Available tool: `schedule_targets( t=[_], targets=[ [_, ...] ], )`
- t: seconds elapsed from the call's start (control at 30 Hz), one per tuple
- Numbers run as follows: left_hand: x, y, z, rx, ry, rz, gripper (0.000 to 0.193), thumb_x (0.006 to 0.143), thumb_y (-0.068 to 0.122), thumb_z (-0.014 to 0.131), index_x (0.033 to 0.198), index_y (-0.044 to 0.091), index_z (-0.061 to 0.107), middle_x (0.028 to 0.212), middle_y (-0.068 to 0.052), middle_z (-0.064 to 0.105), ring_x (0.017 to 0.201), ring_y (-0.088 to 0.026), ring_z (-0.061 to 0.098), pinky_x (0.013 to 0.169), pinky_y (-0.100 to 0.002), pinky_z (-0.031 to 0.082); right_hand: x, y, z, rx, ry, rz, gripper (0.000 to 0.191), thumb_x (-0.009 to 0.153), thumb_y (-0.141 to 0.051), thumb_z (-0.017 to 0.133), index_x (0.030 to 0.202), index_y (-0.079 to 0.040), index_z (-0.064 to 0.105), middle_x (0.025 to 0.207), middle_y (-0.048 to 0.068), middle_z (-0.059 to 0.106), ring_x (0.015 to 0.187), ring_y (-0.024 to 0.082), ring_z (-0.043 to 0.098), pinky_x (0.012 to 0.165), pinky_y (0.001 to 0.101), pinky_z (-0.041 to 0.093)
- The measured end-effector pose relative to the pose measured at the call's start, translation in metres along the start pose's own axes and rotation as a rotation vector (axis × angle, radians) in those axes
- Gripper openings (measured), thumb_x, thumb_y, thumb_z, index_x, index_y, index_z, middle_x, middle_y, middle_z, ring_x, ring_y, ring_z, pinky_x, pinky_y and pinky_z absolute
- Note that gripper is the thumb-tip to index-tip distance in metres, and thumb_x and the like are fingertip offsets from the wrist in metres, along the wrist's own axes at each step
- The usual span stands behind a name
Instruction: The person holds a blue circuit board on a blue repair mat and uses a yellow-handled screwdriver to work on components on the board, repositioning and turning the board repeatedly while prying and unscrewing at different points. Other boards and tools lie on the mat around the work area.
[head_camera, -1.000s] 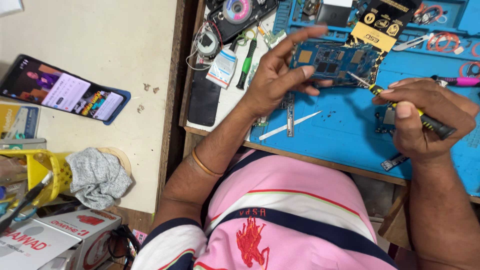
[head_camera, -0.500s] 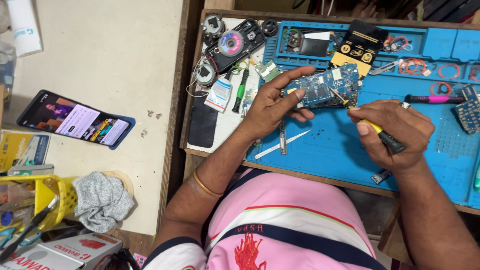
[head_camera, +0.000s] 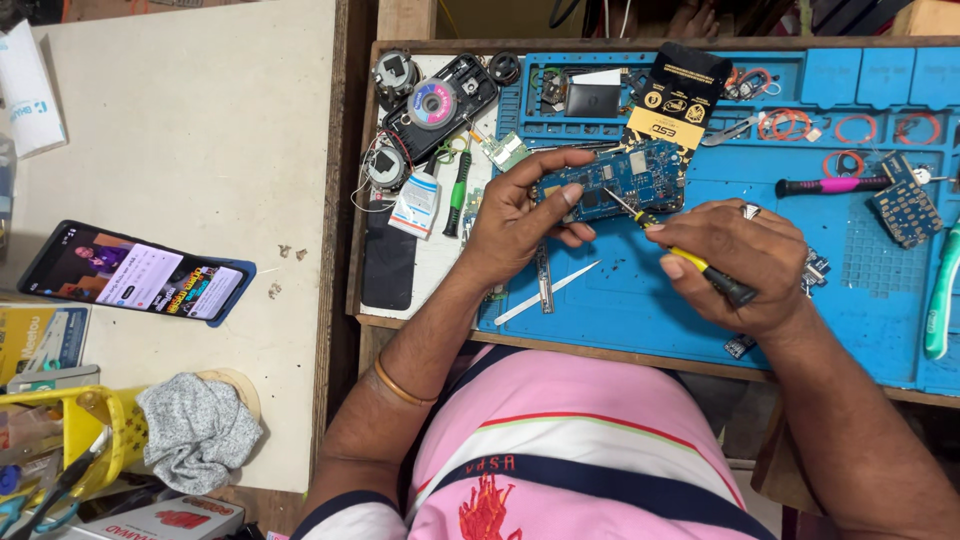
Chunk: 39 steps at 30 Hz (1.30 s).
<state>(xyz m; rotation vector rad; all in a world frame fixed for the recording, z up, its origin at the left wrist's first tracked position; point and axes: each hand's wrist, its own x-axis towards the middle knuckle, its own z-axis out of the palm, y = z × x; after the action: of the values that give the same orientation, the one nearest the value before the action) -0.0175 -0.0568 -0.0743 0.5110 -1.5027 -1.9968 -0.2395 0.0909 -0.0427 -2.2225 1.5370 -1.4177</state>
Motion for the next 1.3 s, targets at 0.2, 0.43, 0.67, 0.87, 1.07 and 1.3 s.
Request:
schedule_targets(
  t=[0.2, 0.43, 0.67, 0.87, 1.07, 1.3],
  targets=[
    [0.0010, -0.0012, 0.0011, 0.029, -0.008, 0.026, 0.040, 0.108, 0.021, 0.063, 0.143, 0.001, 0.057, 0.119, -0.014, 0.069, 0.087, -0.019, 0.077, 0.071, -0.026, 0.065, 0.0001, -0.0002, -0.0001, 0.022, 0.058, 0.039, 0.013, 0.098, -0.008, 0.070, 0.109, -0.004, 0.075, 0.098, 0.010, 0.075, 0.087, 0.022, 0.076, 0.080, 0.0310, 0.059],
    [0.0008, -0.0064, -0.0012, 0.034, 0.000, 0.029, 0.042, 0.109, 0.018, 0.063, 0.146, 0.001, 0.055, 0.118, -0.017, 0.072, 0.090, -0.019, 0.078, 0.074, -0.026, 0.066, -0.0072, 0.0024, 0.0002, 0.027, 0.083, 0.118, 0.011, 0.103, -0.006, 0.069, 0.111, -0.003, 0.076, 0.096, 0.011, 0.075, 0.087, 0.020, 0.076, 0.079, 0.0281, 0.059],
    [0.0016, -0.0062, -0.0038, 0.043, -0.029, 0.061, 0.045, 0.108, 0.010, 0.064, 0.151, 0.002, 0.051, 0.117, -0.015, 0.073, 0.098, -0.020, 0.078, 0.081, -0.026, 0.066, -0.0048, 0.0017, 0.0015, 0.011, 0.083, 0.112, 0.012, 0.104, -0.008, 0.070, 0.113, -0.002, 0.075, 0.099, 0.013, 0.075, 0.089, 0.021, 0.076, 0.079, 0.0285, 0.059],
    [0.0007, -0.0023, 0.0006, 0.023, -0.030, 0.051, 0.056, 0.101, -0.001, 0.070, 0.153, 0.003, 0.047, 0.122, -0.013, 0.073, 0.107, -0.018, 0.075, 0.093, -0.028, 0.065, -0.0037, 0.0032, 0.0030, 0.001, 0.055, 0.064, 0.015, 0.102, -0.013, 0.074, 0.115, -0.004, 0.076, 0.098, 0.011, 0.076, 0.087, 0.019, 0.076, 0.075, 0.0274, 0.058],
    [0.0010, -0.0011, 0.0012, 0.032, -0.050, 0.075, 0.057, 0.100, -0.003, 0.071, 0.152, 0.003, 0.048, 0.125, -0.013, 0.072, 0.110, -0.019, 0.075, 0.097, -0.029, 0.066, -0.0065, 0.0042, 0.0066, -0.047, 0.007, 0.043, 0.015, 0.099, -0.014, 0.076, 0.111, -0.006, 0.076, 0.103, 0.012, 0.076, 0.085, 0.021, 0.075, 0.070, 0.0284, 0.056],
    [0.0019, -0.0042, -0.0032, 0.007, -0.040, 0.057, 0.045, 0.108, 0.011, 0.063, 0.151, 0.003, 0.048, 0.114, -0.012, 0.073, 0.104, -0.020, 0.077, 0.085, -0.026, 0.066, -0.0022, -0.0009, 0.0017, -0.002, 0.055, 0.110, 0.013, 0.104, -0.012, 0.070, 0.113, -0.004, 0.075, 0.099, 0.013, 0.075, 0.086, 0.020, 0.075, 0.075, 0.0284, 0.058]
  ],
)
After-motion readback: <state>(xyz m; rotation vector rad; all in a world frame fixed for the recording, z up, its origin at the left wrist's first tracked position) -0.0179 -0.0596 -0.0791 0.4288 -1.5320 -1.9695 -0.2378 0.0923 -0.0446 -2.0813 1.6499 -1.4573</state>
